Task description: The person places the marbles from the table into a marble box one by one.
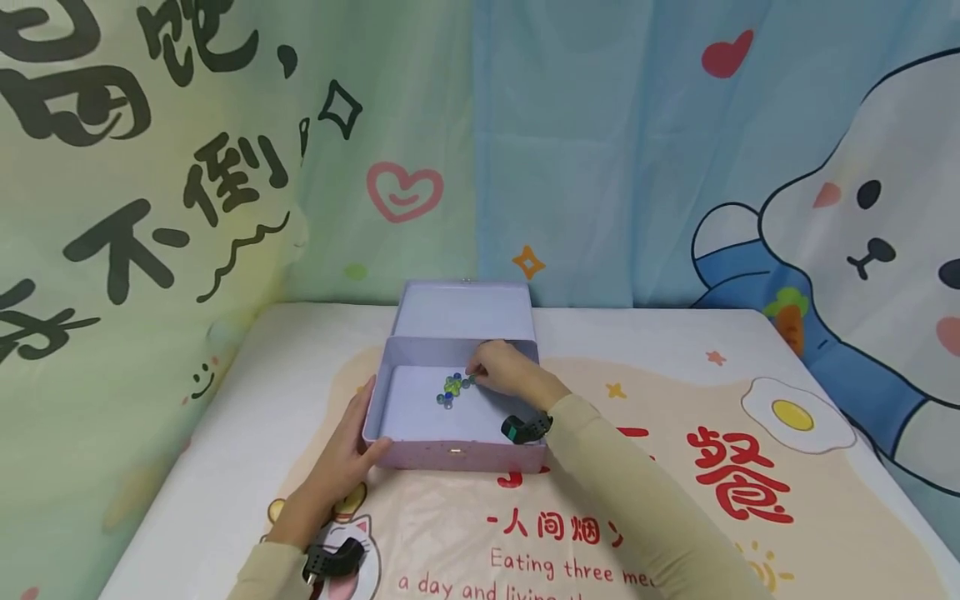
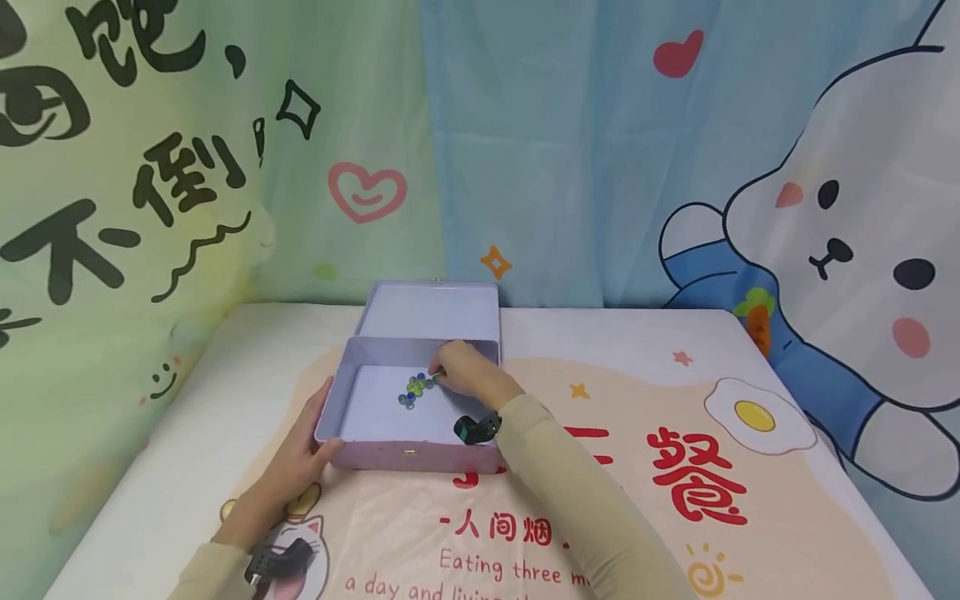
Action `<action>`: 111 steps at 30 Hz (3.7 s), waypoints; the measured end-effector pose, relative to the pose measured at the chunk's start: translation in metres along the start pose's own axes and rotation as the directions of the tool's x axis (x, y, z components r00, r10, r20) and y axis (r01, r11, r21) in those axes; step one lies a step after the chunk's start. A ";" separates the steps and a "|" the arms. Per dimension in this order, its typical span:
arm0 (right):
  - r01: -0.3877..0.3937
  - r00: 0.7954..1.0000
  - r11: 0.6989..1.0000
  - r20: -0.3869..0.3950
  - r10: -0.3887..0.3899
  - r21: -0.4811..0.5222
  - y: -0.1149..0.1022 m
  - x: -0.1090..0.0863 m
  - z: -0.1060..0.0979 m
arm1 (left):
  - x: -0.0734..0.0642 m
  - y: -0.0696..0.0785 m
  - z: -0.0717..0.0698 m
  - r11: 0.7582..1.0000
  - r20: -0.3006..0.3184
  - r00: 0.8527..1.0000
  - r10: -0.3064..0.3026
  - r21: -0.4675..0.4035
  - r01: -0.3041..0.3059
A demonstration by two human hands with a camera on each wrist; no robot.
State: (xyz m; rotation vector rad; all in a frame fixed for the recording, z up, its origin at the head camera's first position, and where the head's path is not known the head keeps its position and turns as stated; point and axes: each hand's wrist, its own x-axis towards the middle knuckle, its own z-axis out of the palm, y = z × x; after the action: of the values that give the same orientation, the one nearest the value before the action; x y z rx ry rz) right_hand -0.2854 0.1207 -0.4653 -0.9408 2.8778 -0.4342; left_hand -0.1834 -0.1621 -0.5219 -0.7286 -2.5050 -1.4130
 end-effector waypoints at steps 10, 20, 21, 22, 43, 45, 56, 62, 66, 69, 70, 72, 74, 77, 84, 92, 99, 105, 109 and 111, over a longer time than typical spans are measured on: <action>-0.102 0.995 0.990 -0.003 0.103 0.095 -0.001 -0.016 -0.018 | -0.004 0.000 0.004 0.999 0.028 0.999 -0.033 0.031 0.032; -0.015 0.985 0.994 -0.169 0.034 0.109 -0.007 -0.044 -0.046 | -0.001 -0.002 -0.001 0.999 0.021 1.000 -0.007 0.035 0.006; -0.018 0.981 0.992 -0.189 0.041 0.123 -0.007 -0.049 -0.048 | 0.000 -0.002 -0.001 0.999 0.020 1.000 -0.006 0.034 0.005; -0.024 0.977 0.991 -0.206 0.052 0.133 -0.007 -0.053 -0.051 | 0.000 -0.002 -0.002 0.999 0.020 1.000 -0.006 0.034 0.005; -0.229 0.902 0.912 -0.278 0.330 0.341 0.053 -0.126 -0.031 | -0.001 0.000 -0.006 0.999 0.024 0.999 -0.022 0.037 0.021; -0.235 0.906 0.904 -0.257 0.337 0.357 0.056 -0.129 -0.027 | -0.001 0.000 -0.005 0.999 0.024 0.999 -0.023 0.034 0.023; -0.221 0.953 0.894 -0.108 0.283 0.389 0.065 -0.138 -0.014 | -0.001 0.014 -0.004 0.999 0.016 0.999 -0.029 0.021 0.028; -0.229 0.966 0.890 -0.019 0.257 0.393 0.066 -0.140 -0.017 | 0.000 -0.004 -0.001 0.999 0.020 1.000 -0.021 0.045 0.020; -0.246 0.968 0.887 0.050 0.247 0.391 0.064 -0.142 -0.022 | 0.001 -0.004 -0.001 0.999 0.015 1.000 -0.011 0.049 0.011; -0.265 0.964 0.886 0.100 0.245 0.381 0.062 -0.143 -0.024 | 0.001 -0.001 -0.001 0.999 0.016 1.000 -0.021 0.042 0.021; -0.276 0.961 0.884 0.115 0.252 0.377 0.061 -0.144 -0.024 | 0.000 0.000 -0.001 0.999 0.018 1.000 -0.025 0.038 0.025; -0.287 0.958 0.884 0.134 0.255 0.369 0.060 -0.147 -0.024 | 0.001 0.002 -0.001 0.999 0.023 0.999 -0.024 0.030 0.023; -0.296 0.955 0.884 0.143 0.261 0.362 0.057 -0.148 -0.024 | 0.001 0.003 -0.002 1.000 0.026 0.999 -0.021 0.022 0.021; -0.281 0.959 0.895 0.142 0.246 0.347 0.056 -0.148 -0.023 | 0.001 0.005 -0.002 1.000 0.023 1.000 -0.021 0.008 0.021; -0.280 0.957 0.908 0.162 0.240 0.311 0.053 -0.145 -0.018 | 0.000 0.005 -0.003 0.999 0.028 0.999 -0.042 0.020 0.042; -0.303 0.949 0.909 0.179 0.260 0.286 0.050 -0.145 -0.012 | 0.000 0.003 -0.002 0.999 0.024 0.999 -0.032 0.028 0.031; -0.212 0.973 0.943 0.148 0.179 0.256 0.050 -0.145 -0.012 | 0.001 0.003 0.000 0.999 0.027 0.999 -0.045 0.010 0.045; -0.242 0.965 0.943 0.156 0.210 0.229 0.047 -0.142 -0.012 | 0.000 0.002 -0.001 0.997 0.035 0.997 -0.062 0.037 0.061; -0.295 0.951 0.934 0.159 0.266 0.201 0.044 -0.140 -0.009 | -0.001 0.001 -0.002 0.998 0.040 0.997 -0.062 0.030 0.061; -0.318 0.944 0.930 0.151 0.293 0.184 0.043 -0.139 -0.009 | 0.000 0.000 -0.002 0.998 0.039 0.998 -0.054 0.027 0.052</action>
State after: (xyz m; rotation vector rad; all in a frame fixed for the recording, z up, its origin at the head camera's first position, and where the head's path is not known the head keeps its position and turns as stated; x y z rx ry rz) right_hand -0.1989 0.2382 -0.4706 -0.4573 2.7339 -0.6063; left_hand -0.1833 -0.1637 -0.5210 -0.6976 -2.5868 -1.3928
